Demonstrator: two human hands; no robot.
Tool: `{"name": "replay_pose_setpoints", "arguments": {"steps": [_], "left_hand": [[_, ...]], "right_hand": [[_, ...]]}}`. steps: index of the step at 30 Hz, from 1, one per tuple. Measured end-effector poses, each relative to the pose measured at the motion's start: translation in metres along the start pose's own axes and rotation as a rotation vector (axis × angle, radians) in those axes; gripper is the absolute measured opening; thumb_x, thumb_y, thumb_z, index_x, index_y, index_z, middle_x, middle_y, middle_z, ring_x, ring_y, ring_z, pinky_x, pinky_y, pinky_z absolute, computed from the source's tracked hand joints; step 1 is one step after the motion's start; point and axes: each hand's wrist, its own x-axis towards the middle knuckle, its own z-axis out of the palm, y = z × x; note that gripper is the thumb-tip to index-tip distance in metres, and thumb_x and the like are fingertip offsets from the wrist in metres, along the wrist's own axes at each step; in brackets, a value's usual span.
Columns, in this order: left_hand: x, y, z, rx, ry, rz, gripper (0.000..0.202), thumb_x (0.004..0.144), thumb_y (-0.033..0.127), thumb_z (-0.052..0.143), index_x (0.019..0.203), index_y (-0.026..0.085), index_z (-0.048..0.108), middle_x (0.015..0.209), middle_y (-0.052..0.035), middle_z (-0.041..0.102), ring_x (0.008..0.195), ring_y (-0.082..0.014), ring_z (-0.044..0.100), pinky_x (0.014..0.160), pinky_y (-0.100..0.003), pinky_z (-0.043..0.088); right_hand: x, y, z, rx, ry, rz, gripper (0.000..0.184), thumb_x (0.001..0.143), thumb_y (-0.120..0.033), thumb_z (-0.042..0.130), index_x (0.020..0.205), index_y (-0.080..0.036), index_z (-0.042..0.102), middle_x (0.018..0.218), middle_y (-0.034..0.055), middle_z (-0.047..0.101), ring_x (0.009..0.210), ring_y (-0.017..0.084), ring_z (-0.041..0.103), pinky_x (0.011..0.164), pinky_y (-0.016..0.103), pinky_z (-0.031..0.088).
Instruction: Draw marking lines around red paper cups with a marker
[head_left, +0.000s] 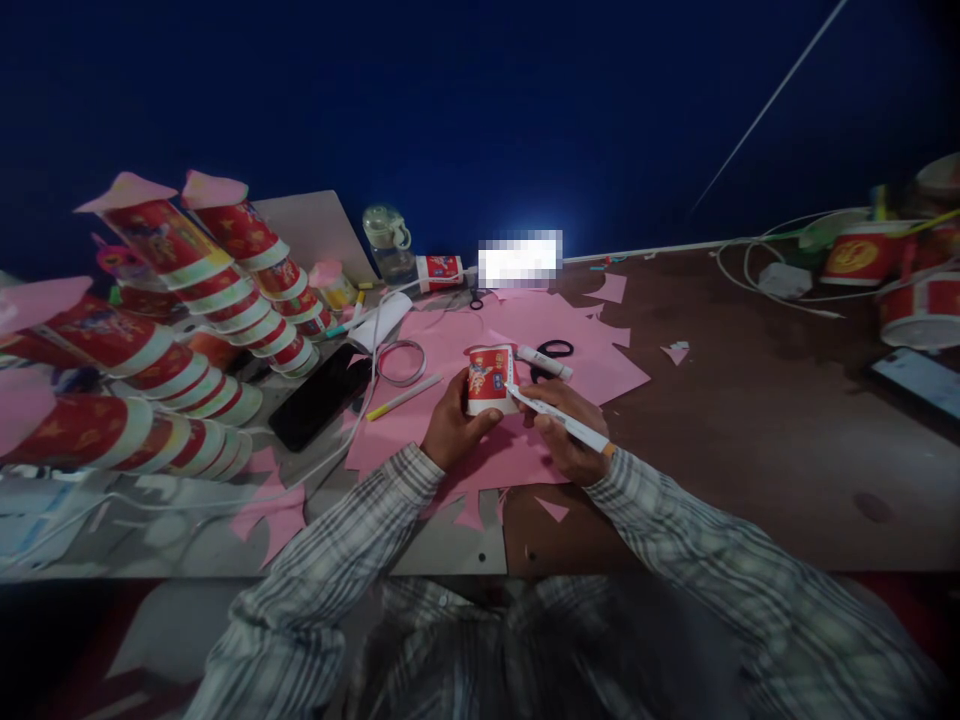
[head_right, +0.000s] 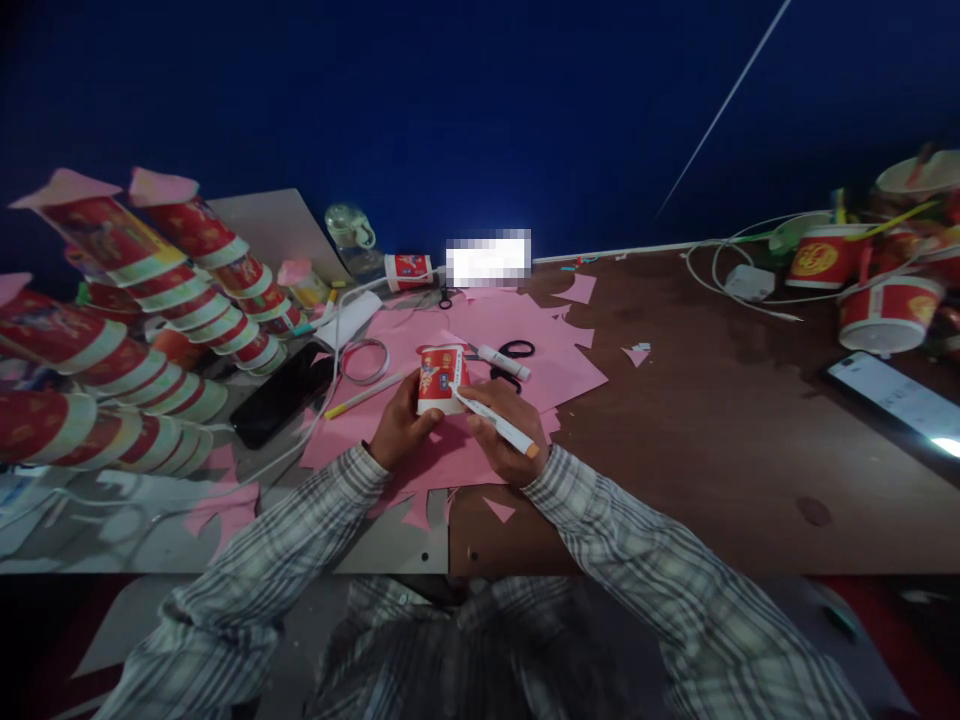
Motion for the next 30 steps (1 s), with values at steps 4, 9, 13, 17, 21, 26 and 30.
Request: {"name": "replay_pose_setpoints", "arguments": {"steps": [4, 9, 13, 17, 21, 26, 30], "left_hand": [[0.0001, -0.0004, 0.0011, -0.054, -0.005, 0.012, 0.084, 0.075, 0.068, 0.071, 0.133, 0.012, 0.049, 0.125, -0.0189, 0.065, 0.110, -0.0327, 0.064, 0.096, -0.047, 0.051], [0.0003, 0.0015, 0.0025, -0.078, -0.011, 0.044, 0.084, 0.074, 0.069, 0.071, 0.132, 0.012, 0.049, 0.123, -0.0181, 0.066, 0.108, -0.0310, 0.065, 0.096, -0.046, 0.052], [0.0005, 0.0029, 0.0023, -0.070, -0.016, 0.052, 0.083, 0.075, 0.070, 0.070, 0.132, 0.014, 0.048, 0.123, -0.0166, 0.067, 0.107, -0.0301, 0.066, 0.095, -0.045, 0.052], [0.0006, 0.0029, 0.0007, -0.036, -0.020, 0.058, 0.083, 0.075, 0.070, 0.070, 0.131, 0.013, 0.049, 0.122, -0.0173, 0.067, 0.106, -0.0311, 0.066, 0.093, -0.045, 0.053], [0.0007, 0.0023, 0.0001, -0.036, -0.014, 0.062, 0.080, 0.077, 0.068, 0.070, 0.132, 0.014, 0.049, 0.122, -0.0164, 0.067, 0.106, -0.0310, 0.066, 0.094, -0.046, 0.052], [0.0007, 0.0000, 0.0011, -0.077, -0.016, 0.059, 0.080, 0.076, 0.066, 0.071, 0.133, 0.015, 0.048, 0.124, -0.0165, 0.066, 0.109, -0.0306, 0.066, 0.096, -0.046, 0.051], [0.0005, -0.0018, 0.0017, -0.103, -0.026, 0.041, 0.082, 0.076, 0.064, 0.073, 0.135, 0.014, 0.046, 0.127, -0.0180, 0.064, 0.112, -0.0313, 0.065, 0.098, -0.047, 0.051]], "right_hand": [[-0.0008, 0.0016, 0.0002, 0.000, 0.009, 0.026, 0.030, 0.099, -0.032, 0.051, 0.122, -0.018, 0.066, 0.095, 0.0111, 0.073, 0.081, 0.023, 0.070, 0.074, 0.042, 0.060], [-0.0007, 0.0019, 0.0002, 0.026, 0.021, 0.053, 0.031, 0.100, -0.033, 0.051, 0.122, -0.017, 0.065, 0.099, 0.0124, 0.073, 0.084, 0.023, 0.071, 0.074, 0.042, 0.061], [-0.0001, 0.0005, -0.0007, 0.016, 0.022, 0.071, 0.032, 0.100, -0.035, 0.049, 0.120, -0.017, 0.066, 0.096, 0.0122, 0.073, 0.082, 0.023, 0.072, 0.072, 0.043, 0.062], [-0.0004, -0.0002, -0.0008, 0.021, 0.057, 0.044, 0.031, 0.101, -0.035, 0.049, 0.120, -0.017, 0.067, 0.091, 0.0105, 0.072, 0.078, 0.022, 0.071, 0.070, 0.042, 0.061], [-0.0014, -0.0002, -0.0002, 0.036, 0.082, 0.074, 0.031, 0.100, -0.034, 0.049, 0.120, -0.018, 0.066, 0.090, 0.0093, 0.071, 0.075, 0.021, 0.070, 0.067, 0.040, 0.060], [-0.0024, 0.0007, -0.0003, 0.042, 0.072, 0.100, 0.031, 0.100, -0.035, 0.049, 0.120, -0.018, 0.066, 0.089, 0.0087, 0.069, 0.074, 0.020, 0.069, 0.065, 0.038, 0.060], [-0.0017, -0.0001, -0.0004, 0.020, 0.071, 0.100, 0.031, 0.100, -0.035, 0.049, 0.120, -0.018, 0.065, 0.089, 0.0092, 0.069, 0.077, 0.021, 0.069, 0.067, 0.040, 0.060]]}}
